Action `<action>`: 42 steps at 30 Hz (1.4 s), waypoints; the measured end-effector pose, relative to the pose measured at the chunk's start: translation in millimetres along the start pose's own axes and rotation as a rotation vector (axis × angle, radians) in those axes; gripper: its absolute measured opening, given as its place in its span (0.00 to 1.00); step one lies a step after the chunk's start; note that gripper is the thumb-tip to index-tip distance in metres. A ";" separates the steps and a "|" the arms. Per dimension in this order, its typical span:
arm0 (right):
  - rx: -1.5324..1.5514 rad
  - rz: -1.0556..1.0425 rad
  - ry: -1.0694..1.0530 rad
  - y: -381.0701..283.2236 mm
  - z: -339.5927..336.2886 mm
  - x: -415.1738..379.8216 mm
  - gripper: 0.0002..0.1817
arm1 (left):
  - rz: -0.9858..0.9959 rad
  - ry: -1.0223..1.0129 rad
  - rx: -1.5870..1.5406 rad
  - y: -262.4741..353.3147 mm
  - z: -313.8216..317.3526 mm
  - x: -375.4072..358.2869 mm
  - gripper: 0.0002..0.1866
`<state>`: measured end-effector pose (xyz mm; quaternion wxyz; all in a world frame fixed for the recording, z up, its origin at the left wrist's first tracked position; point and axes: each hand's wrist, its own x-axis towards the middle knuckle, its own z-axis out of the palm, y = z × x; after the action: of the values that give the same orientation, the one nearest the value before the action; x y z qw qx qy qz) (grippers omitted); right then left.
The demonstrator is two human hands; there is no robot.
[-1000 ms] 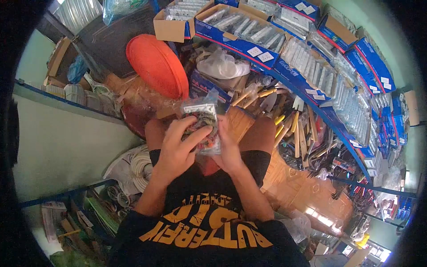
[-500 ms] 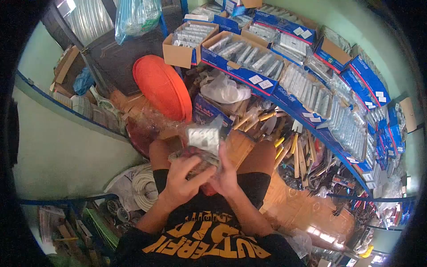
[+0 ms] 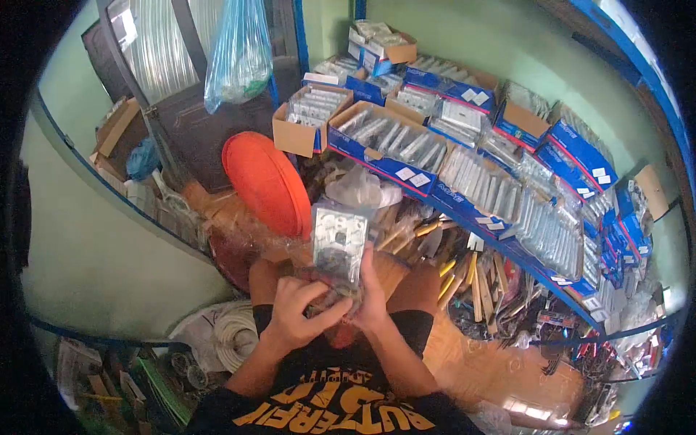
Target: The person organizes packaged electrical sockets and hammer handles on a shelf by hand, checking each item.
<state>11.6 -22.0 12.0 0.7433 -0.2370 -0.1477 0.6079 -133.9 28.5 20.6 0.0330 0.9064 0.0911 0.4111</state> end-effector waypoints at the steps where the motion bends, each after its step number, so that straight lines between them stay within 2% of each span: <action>1: 0.014 -0.003 -0.060 -4.4 3.5 3.9 0.36 | 0.022 0.051 -0.002 -4.1 -3.4 7.7 0.22; 3: 0.019 -0.047 -0.208 -20.5 15.1 24.3 0.37 | 0.016 0.111 0.053 -8.9 -11.9 26.0 0.23; 4: 0.054 -0.010 -0.139 -28.5 28.0 30.1 0.36 | 0.006 0.178 0.111 -9.7 -16.9 35.8 0.23; 6: 0.003 -0.146 -0.132 -42.4 54.9 37.3 0.36 | 0.050 0.202 0.124 -6.9 -29.7 59.5 0.23; 10: 0.095 -0.137 -0.227 -55.4 76.3 27.5 0.35 | 0.176 0.261 0.176 -3.2 -51.3 85.6 0.22; 13: -0.015 -0.268 -0.323 -55.4 83.5 10.5 0.32 | 0.109 0.332 0.092 3.9 -73.9 99.2 0.27; 15: 0.047 -0.324 -0.254 -47.4 82.9 -4.1 0.31 | 0.048 0.407 -0.063 8.8 -78.7 103.6 0.34; 18: -0.005 -0.356 -0.258 -50.0 76.4 -8.7 0.31 | -0.059 0.381 -0.137 25.4 -81.5 108.5 0.33; 20: -0.008 -0.406 -0.207 -57.6 82.6 -10.2 0.31 | -0.040 0.349 -0.128 35.2 -76.7 104.3 0.32; 23: 0.026 -0.339 -0.343 -69.2 70.0 -15.9 0.30 | -0.001 0.198 -0.083 44.1 -68.0 86.0 0.32; 24: 0.024 -0.334 -0.339 -67.3 72.3 -17.9 0.30 | -0.007 0.198 -0.085 41.3 -64.0 80.6 0.32; 27: 0.008 -0.402 -0.193 -56.6 81.2 -8.6 0.32 | -0.127 0.366 -0.080 20.2 -59.7 73.6 0.32; 30: -0.014 -0.414 -0.146 -47.9 80.1 1.3 0.32 | -0.191 0.402 -0.137 12.8 -54.9 77.3 0.32; 32: -0.056 -0.380 -0.065 -53.4 73.8 7.7 0.35 | -0.132 0.378 -0.113 20.9 -44.5 78.5 0.32; 34: -0.143 -0.298 -0.198 -60.2 69.0 11.9 0.37 | -0.058 0.205 -0.134 24.8 -35.5 72.8 0.31; 36: -0.080 -0.240 -0.122 -61.7 67.6 18.2 0.38 | -0.066 0.186 -0.141 13.9 -26.7 67.0 0.31; 38: -0.146 -0.294 -0.072 -60.6 64.2 31.2 0.38 | -0.167 0.142 -0.151 -4.5 -22.1 55.1 0.31; 39: -0.056 -0.339 -0.021 -62.7 69.4 40.5 0.38 | -0.240 0.126 -0.101 -12.6 -18.8 46.9 0.29; 40: 0.041 -0.290 -0.102 -70.7 62.8 49.4 0.38 | -0.255 0.124 -0.097 -24.1 -12.2 34.8 0.29; 42: -0.148 -0.416 -0.111 -85.2 58.8 80.4 0.35 | -0.553 0.044 -0.166 -45.5 1.5 4.4 0.28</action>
<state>70.3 53.8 101.4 0.8239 -0.2214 -0.2783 0.4413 -136.2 74.0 16.8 0.2160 0.8323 0.3016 0.4120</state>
